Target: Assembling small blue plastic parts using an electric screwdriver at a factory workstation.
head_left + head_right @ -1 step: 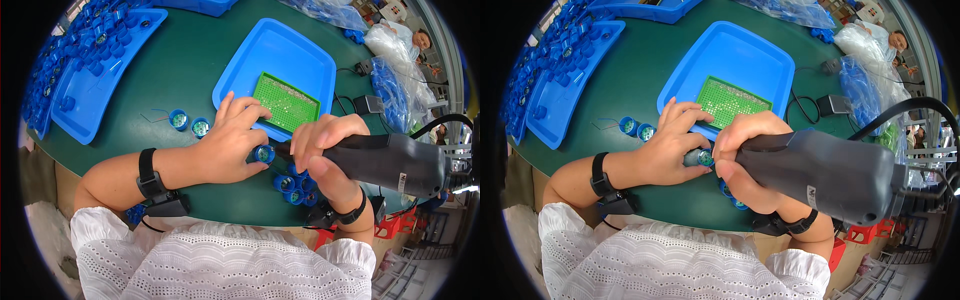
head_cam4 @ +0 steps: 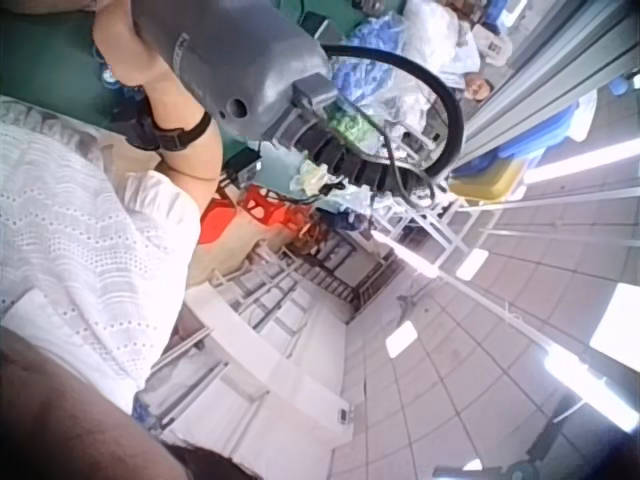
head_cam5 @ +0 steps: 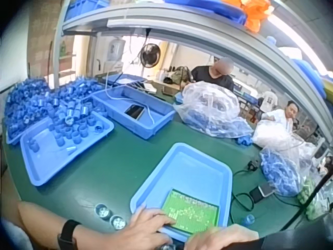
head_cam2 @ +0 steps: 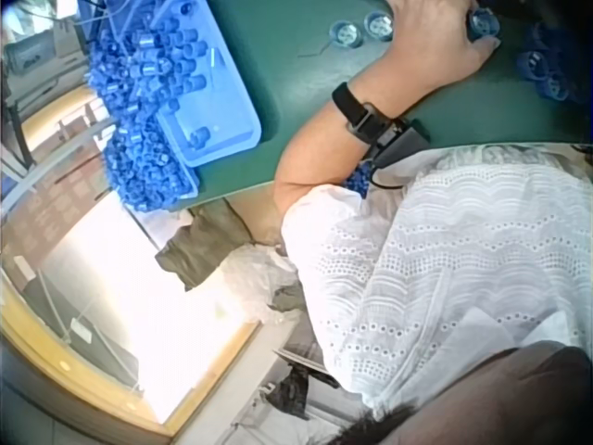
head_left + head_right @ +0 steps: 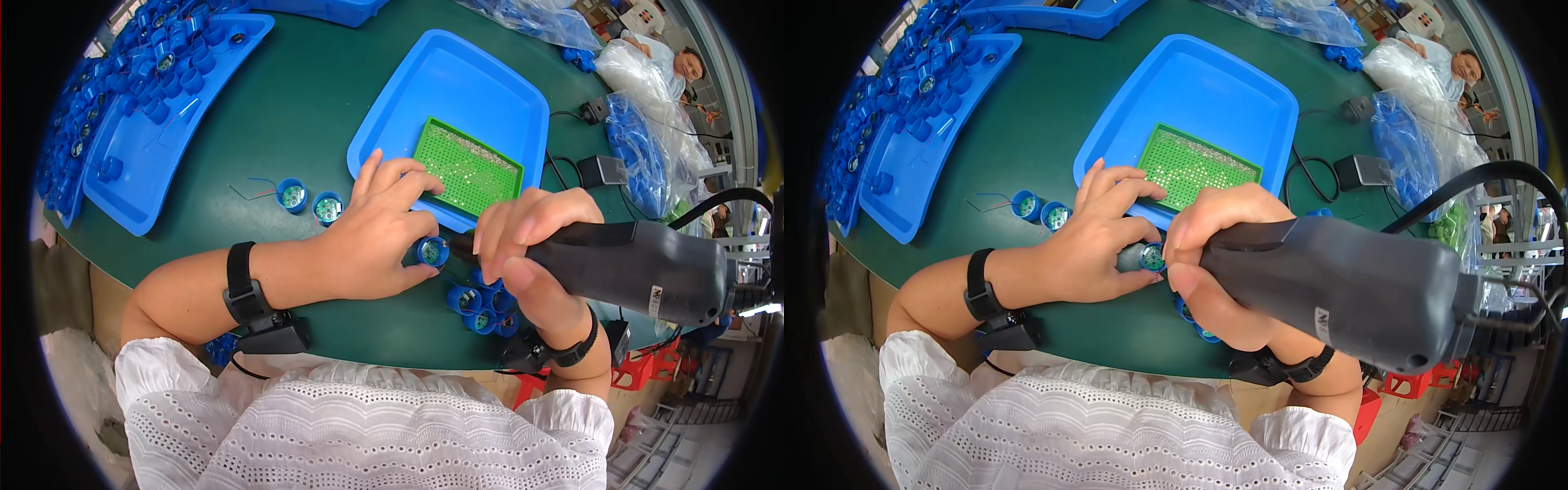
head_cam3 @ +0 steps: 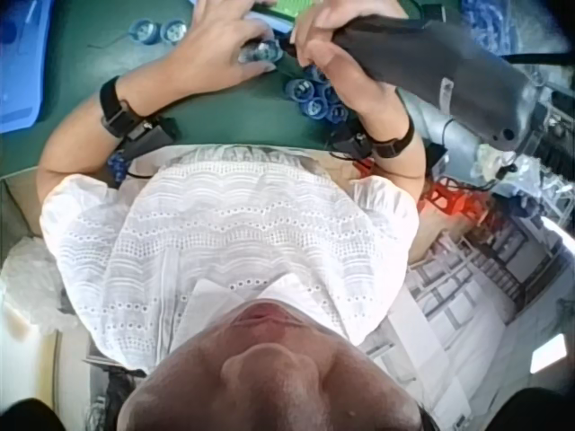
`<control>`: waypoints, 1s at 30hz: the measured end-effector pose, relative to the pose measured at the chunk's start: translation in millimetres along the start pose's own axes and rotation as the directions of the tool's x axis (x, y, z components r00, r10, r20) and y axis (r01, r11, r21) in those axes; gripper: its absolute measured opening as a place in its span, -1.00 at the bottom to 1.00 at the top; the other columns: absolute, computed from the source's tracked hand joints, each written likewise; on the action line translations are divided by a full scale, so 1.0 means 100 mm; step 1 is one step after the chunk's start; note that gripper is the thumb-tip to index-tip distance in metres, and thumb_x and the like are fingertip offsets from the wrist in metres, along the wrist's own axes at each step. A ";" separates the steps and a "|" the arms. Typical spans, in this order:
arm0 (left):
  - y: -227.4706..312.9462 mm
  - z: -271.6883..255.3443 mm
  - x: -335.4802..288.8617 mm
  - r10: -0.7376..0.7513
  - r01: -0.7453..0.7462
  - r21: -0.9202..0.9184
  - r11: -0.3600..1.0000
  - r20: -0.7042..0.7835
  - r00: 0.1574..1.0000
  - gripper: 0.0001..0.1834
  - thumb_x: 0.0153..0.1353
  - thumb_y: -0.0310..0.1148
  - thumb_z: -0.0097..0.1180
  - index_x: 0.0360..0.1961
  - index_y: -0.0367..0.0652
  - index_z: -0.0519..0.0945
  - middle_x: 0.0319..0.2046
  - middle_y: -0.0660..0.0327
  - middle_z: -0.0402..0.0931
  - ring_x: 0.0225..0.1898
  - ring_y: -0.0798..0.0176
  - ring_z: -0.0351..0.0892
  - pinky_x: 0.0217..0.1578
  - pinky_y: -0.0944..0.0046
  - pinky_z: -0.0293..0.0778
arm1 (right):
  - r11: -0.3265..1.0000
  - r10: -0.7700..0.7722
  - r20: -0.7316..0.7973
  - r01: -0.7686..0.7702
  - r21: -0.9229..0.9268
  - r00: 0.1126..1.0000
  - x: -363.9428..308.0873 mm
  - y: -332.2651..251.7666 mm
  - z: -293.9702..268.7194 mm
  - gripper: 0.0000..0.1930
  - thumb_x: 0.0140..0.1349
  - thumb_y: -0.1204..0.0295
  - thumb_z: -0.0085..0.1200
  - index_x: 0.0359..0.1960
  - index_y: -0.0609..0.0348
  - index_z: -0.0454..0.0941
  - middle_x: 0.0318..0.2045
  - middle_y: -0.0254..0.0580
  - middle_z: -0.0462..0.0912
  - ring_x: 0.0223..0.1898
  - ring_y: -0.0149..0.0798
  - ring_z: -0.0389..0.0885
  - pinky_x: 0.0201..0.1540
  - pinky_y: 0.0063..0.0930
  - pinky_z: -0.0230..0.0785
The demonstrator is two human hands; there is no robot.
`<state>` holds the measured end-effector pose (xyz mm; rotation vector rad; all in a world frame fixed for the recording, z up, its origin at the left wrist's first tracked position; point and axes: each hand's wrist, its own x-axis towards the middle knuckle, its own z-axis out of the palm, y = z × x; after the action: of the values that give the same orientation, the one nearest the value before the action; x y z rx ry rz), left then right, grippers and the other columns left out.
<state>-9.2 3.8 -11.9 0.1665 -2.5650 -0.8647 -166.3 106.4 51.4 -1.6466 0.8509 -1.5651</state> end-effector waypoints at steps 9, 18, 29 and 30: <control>0.00 0.00 0.00 0.002 -0.002 -0.006 1.000 -0.003 1.000 -0.68 -0.25 -0.33 0.36 -0.40 -0.14 0.55 0.00 0.08 0.27 0.15 -0.10 0.11 0.14 -0.36 -0.14 | 0.996 0.077 -0.008 -0.078 -0.033 0.997 0.02 -0.02 0.04 -0.76 -0.03 0.71 0.00 -0.30 0.25 0.32 -0.58 -0.27 0.44 -0.56 -0.44 0.47 -0.58 -0.63 0.23; 0.00 0.01 0.00 -0.010 0.009 -0.055 0.998 -0.023 1.000 -0.71 -0.23 -0.33 0.35 -0.44 -0.21 0.58 -0.03 0.06 0.28 0.15 -0.04 0.12 0.17 -0.35 -0.20 | 0.991 0.081 -0.005 -0.080 0.111 0.997 0.14 0.14 0.04 -0.80 -0.07 0.69 -0.01 -0.38 0.27 0.31 -0.61 -0.26 0.43 -0.59 -0.45 0.39 -0.49 -0.59 0.26; -0.02 0.03 0.02 0.026 -0.027 -0.021 0.999 -0.076 0.997 -0.66 -0.31 -0.31 0.38 -0.52 -0.21 0.50 -0.04 0.00 0.29 0.09 -0.08 0.17 0.06 -0.14 0.04 | 0.994 -0.088 -0.172 0.098 0.053 0.981 0.19 -0.22 -0.14 -0.67 0.00 0.54 0.08 -0.19 0.32 0.30 -0.61 -0.25 0.44 -0.62 -0.41 0.42 -0.48 -0.51 0.32; -0.02 0.01 0.01 0.030 -0.029 0.008 1.000 -0.095 0.995 -0.65 -0.32 -0.30 0.39 -0.52 -0.20 0.50 -0.04 0.01 0.29 0.08 -0.09 0.18 0.04 -0.11 0.07 | 0.986 -0.147 -0.218 0.161 0.046 0.965 0.22 -0.24 -0.21 -0.66 0.01 0.52 0.07 -0.16 0.31 0.29 -0.62 -0.25 0.43 -0.62 -0.38 0.42 -0.47 -0.47 0.33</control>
<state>-10.4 3.1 -13.7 0.1672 -2.4758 -0.8169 -186.2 99.7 84.3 -1.5495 0.7881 -1.8849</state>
